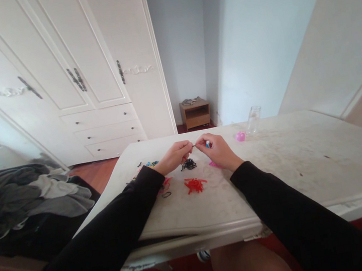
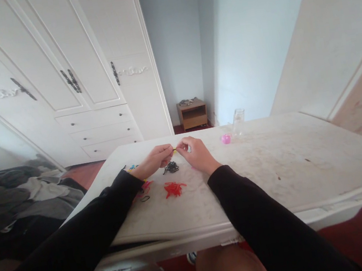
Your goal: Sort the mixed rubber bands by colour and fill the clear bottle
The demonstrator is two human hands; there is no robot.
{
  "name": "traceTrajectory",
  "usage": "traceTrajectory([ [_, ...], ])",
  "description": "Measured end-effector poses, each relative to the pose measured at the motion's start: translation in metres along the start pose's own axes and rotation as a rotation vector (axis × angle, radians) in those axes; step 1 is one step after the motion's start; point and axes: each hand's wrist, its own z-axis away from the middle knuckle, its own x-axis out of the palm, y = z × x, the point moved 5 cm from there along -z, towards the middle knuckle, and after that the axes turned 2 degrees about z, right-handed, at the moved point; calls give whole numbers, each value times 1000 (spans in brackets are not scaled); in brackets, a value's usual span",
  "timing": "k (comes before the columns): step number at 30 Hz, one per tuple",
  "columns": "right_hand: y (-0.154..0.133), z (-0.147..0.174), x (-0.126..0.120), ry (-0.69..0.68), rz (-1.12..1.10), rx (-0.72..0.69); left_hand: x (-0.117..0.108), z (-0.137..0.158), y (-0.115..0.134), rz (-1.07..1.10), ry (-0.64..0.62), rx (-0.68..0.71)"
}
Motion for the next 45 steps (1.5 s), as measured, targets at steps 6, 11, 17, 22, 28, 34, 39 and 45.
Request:
traceTrajectory([
  [6,3,-1,2,-28,85,-30,-17,-3,-3,156,155,-72],
  [11,2,2,23,-212,157,-133,-12,-1,-6,387,89,-146],
  [17,-5,3,23,-204,185,-143,-3,1,-6,489,53,-204],
  [22,-22,4,19,-153,130,-213,3,2,-5,498,38,-176],
  [28,-24,5,21,-151,71,-187,7,2,-4,498,-8,-168],
  [34,-21,4,13,-60,53,-132,5,5,0,488,13,-188],
  [39,-26,7,12,-159,-105,-100,0,5,0,488,96,-228],
  [45,-38,14,23,-485,-209,-100,3,6,2,487,62,-230],
])
